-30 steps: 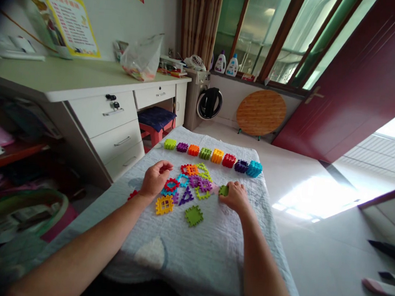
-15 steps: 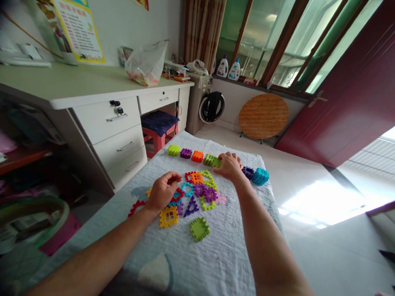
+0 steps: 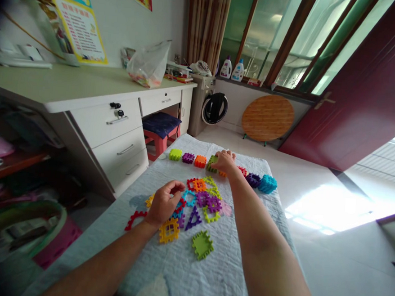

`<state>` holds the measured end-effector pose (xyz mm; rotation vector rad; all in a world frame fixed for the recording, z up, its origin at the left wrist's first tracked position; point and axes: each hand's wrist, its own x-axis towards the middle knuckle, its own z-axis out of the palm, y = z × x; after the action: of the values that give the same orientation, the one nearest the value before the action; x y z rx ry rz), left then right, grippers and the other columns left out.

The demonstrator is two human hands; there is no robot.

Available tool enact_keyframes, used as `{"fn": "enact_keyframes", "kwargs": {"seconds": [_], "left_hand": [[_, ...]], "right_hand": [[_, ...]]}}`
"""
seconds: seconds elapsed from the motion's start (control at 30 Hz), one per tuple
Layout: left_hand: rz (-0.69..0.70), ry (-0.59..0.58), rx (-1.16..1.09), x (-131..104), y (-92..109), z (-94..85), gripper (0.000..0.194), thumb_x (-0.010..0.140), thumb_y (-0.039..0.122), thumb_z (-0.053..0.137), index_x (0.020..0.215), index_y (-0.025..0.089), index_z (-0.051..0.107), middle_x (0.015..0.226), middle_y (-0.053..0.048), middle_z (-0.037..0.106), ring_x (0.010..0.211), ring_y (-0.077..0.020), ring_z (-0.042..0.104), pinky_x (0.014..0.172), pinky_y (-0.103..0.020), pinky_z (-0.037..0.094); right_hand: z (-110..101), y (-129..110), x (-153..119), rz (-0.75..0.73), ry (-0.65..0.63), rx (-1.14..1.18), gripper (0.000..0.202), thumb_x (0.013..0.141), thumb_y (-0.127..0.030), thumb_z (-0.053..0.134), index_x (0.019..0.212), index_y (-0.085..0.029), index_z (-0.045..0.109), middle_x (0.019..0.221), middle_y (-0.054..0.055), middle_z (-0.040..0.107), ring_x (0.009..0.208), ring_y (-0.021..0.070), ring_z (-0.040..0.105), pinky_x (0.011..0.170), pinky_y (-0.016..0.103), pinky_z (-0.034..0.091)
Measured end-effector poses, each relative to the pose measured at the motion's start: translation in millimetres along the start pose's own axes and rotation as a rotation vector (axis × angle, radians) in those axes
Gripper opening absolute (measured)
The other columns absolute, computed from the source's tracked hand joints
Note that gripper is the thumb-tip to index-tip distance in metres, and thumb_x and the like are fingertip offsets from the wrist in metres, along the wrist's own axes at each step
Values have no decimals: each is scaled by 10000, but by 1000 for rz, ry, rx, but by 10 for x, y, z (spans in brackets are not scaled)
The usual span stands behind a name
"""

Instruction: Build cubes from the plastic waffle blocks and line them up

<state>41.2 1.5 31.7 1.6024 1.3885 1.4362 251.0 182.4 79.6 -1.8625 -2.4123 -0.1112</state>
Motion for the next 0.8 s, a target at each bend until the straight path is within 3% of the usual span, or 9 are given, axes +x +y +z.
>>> {"fn": "enact_keyframes", "kwargs": {"seconds": [0.2, 0.33, 0.43, 0.57, 0.7, 0.8], "left_hand": [[-10, 0, -15, 13, 17, 21, 207, 760, 76, 504, 845, 199, 647, 833, -22, 705, 779, -155, 657, 753, -264, 520], [-14, 12, 8, 21, 19, 10, 206, 749, 74, 502, 835, 193, 647, 826, -21, 703, 768, -155, 654, 764, -270, 522], [-20, 7, 9, 22, 13, 12, 212, 735, 64, 498, 832, 184, 643, 813, -18, 700, 753, -150, 648, 751, -262, 522], [-11, -4, 17, 17, -5, 18, 203, 735, 74, 503, 840, 179, 643, 813, -19, 698, 739, -148, 644, 730, -257, 521], [14, 8, 55, 14, -42, -5, 207, 745, 82, 497, 857, 178, 643, 827, -22, 699, 760, -151, 654, 742, -260, 522], [48, 25, 97, 6, -83, -28, 221, 743, 81, 492, 872, 180, 643, 847, -23, 701, 777, -151, 658, 756, -260, 523]], "right_hand": [[14, -2, 8, 10, -88, -15, 495, 687, -427, 672, 1132, -211, 668, 1127, 139, 578, 1089, 349, 441, 919, 468, 315], [-64, 0, -172, 5, 81, 49, 681, 681, -461, 683, 1294, -193, 553, 1256, 145, 518, 1142, 355, 403, 949, 474, 313], [-184, -3, -480, -55, 115, 154, 644, 723, -462, 653, 1293, -181, 545, 1269, 139, 516, 1128, 332, 443, 915, 433, 365], [-268, -17, -1051, -247, -36, 324, 376, 793, -338, 613, 1127, -166, 626, 1044, 95, 628, 928, 217, 572, 840, 326, 432], [-176, -96, -1545, -279, -112, 337, 256, 812, -267, 591, 1051, -206, 661, 962, 70, 642, 880, 203, 580, 811, 331, 446], [-46, -217, -1758, -302, -80, 335, 369, 801, -264, 618, 1170, -260, 639, 1068, 79, 613, 1005, 235, 540, 908, 391, 414]]}}
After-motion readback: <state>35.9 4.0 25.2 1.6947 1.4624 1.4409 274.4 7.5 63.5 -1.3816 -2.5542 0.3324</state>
